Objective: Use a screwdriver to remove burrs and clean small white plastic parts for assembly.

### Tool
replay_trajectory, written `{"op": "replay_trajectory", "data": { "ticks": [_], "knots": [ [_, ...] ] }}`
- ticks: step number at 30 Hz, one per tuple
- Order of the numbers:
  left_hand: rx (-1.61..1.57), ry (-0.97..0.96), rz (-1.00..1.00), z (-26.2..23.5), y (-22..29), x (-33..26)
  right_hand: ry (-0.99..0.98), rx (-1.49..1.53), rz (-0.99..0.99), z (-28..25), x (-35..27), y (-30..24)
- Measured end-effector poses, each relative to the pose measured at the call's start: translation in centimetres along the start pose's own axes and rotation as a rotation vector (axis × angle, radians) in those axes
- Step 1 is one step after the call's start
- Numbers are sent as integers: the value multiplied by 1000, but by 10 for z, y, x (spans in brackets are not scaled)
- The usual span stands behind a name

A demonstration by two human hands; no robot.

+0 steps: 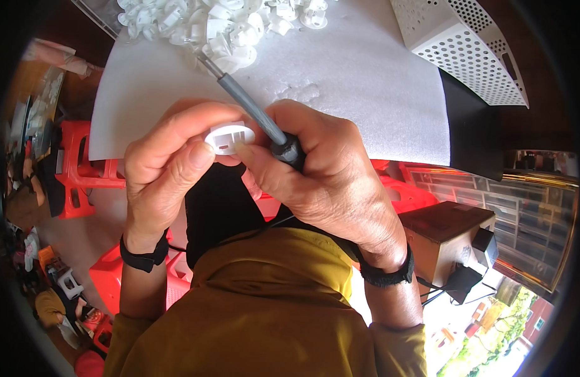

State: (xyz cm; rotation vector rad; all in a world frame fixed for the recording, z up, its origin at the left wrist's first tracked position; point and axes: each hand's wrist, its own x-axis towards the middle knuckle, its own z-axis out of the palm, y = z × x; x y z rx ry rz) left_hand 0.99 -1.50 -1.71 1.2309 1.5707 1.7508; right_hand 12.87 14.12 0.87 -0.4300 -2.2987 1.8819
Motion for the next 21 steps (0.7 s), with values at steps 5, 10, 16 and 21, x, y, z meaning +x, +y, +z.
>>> {"op": "replay_trajectory", "data": {
  "ticks": [5,10,16,21],
  "knots": [
    [23,81,47,4,-1,1,-43,26,23,-1,5,-2],
    [114,20,68,0,3,4,-66,83,188,-2,8,-15],
    [11,40,31,1,-10,4,-47,125,154,0,10,-5],
    [-115,213,-42,7,-10,7,85,70,175,-8,-1,-4]
  ]
}}
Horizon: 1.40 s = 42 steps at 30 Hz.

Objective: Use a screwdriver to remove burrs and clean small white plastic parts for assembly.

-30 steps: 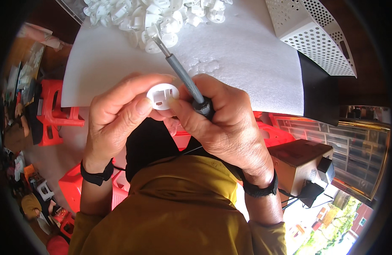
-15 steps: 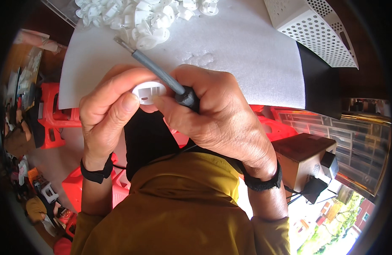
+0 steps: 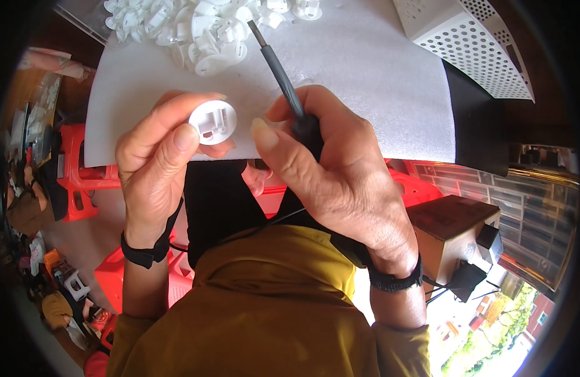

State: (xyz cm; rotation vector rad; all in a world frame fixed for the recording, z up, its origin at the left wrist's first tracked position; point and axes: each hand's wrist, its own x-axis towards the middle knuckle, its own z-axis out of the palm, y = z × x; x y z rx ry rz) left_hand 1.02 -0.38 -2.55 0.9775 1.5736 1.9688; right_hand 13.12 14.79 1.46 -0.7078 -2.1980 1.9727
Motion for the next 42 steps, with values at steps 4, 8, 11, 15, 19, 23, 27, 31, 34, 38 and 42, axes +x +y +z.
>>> {"op": "replay_trajectory", "data": {
  "ticks": [4,8,11,15,19,23,27,31,34,38,42],
  "knots": [
    [1,-41,10,-6,-3,3,-85,-181,-76,-13,-23,11],
    [10,-6,-11,-5,-6,6,-107,-348,-143,-11,-33,9],
    [26,-14,-6,-4,-6,7,-58,-403,-262,-8,-27,15],
    [37,2,-6,-3,-9,7,-35,-436,-322,-5,-24,16],
    [49,-5,1,-1,-10,8,-16,-506,-345,-7,-23,20],
    [48,27,1,1,-11,8,30,-602,-428,-6,-20,20],
    [58,13,-15,-1,-10,8,66,-670,-445,-4,-18,19],
    [53,33,-28,0,-9,8,123,-735,-503,-4,-17,21],
    [46,37,-25,0,-10,8,128,-748,-503,-3,-19,19],
    [44,32,-20,-1,-10,8,137,-741,-504,-3,-19,18],
    [45,39,-25,-1,-10,7,124,-753,-501,-3,-20,18]
  ]
}}
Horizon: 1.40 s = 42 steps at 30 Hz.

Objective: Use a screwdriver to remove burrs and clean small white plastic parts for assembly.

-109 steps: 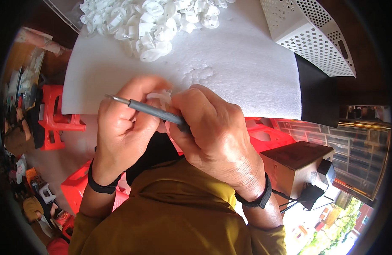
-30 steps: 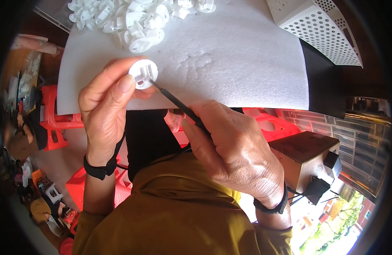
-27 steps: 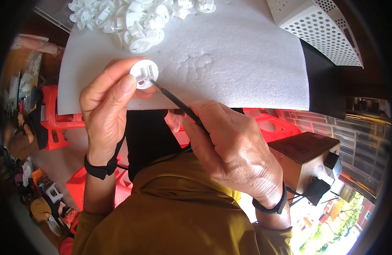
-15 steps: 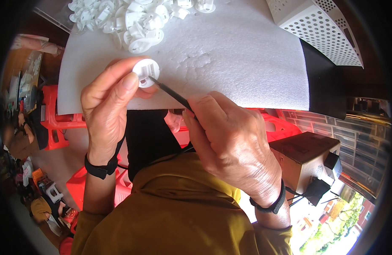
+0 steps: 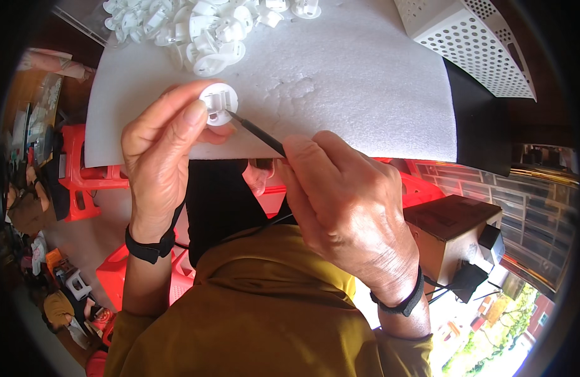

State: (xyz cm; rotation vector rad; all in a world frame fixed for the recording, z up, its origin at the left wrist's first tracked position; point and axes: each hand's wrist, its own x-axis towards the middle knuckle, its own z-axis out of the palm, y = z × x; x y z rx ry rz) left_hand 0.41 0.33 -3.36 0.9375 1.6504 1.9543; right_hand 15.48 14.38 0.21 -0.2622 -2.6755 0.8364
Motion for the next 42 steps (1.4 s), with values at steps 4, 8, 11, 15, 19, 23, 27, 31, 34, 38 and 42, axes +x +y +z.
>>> {"op": "replay_trajectory", "data": {
  "ticks": [4,8,11,15,19,23,27,31,34,38,42],
  "knots": [
    [15,-5,-1,0,1,0,5,-12,0,0,-1,-1],
    [8,1,-1,0,0,-1,-2,-25,3,1,-1,-2],
    [7,-2,0,-1,0,-1,-2,-34,-4,2,-1,-2],
    [-6,-11,12,-2,0,-1,-9,-39,-11,2,0,-3],
    [-8,-22,19,-4,0,-1,-25,-42,-5,3,2,-5],
    [7,-42,26,-7,0,-1,-32,-16,-7,3,3,-6],
    [-11,-34,7,-7,0,-2,-63,-15,8,4,3,-10],
    [-3,-28,5,-7,0,-1,-77,-58,3,5,5,-13],
    [-10,-45,-18,-7,1,-1,-72,-80,-2,5,6,-18],
    [33,-26,-21,-5,3,-2,-117,-104,16,3,10,-21],
    [14,-42,-33,-5,3,-1,-115,-20,-17,3,9,-15]
  ]
}}
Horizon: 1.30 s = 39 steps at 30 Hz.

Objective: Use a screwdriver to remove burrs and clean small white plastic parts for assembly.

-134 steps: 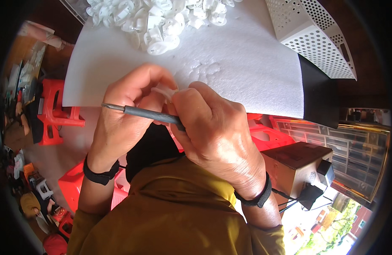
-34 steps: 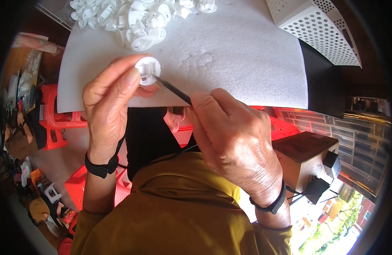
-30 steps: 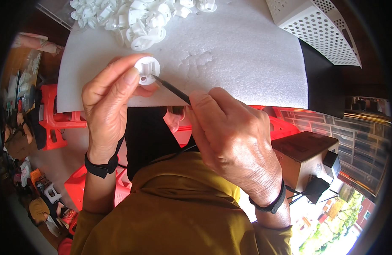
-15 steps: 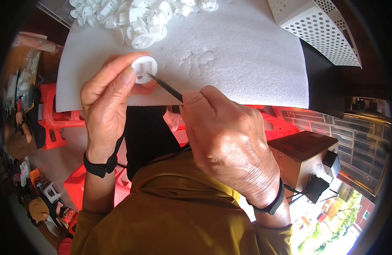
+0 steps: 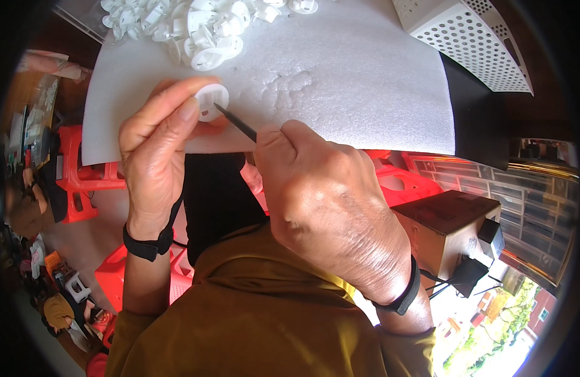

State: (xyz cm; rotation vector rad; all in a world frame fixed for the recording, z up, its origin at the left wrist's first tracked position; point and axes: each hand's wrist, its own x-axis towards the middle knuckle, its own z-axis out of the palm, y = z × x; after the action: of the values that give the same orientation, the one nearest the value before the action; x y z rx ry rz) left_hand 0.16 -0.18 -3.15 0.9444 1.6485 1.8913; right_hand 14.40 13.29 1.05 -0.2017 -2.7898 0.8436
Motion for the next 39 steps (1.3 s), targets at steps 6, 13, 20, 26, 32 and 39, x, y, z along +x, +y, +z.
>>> {"op": "replay_trajectory", "data": {
  "ticks": [6,13,20,26,32,39],
  "knots": [
    [31,4,-9,0,2,-2,-34,277,22,3,2,10],
    [50,3,9,-1,-1,-1,85,242,34,11,-3,6],
    [-94,56,17,-3,-3,-2,31,123,112,-6,-12,-7],
    [-169,55,17,0,-1,-1,42,142,25,-7,-11,-10],
    [-151,54,36,0,-2,-1,30,44,8,-6,-5,-13],
    [-108,64,63,0,-5,-1,-6,-101,-17,-7,-3,-18]
  ]
}}
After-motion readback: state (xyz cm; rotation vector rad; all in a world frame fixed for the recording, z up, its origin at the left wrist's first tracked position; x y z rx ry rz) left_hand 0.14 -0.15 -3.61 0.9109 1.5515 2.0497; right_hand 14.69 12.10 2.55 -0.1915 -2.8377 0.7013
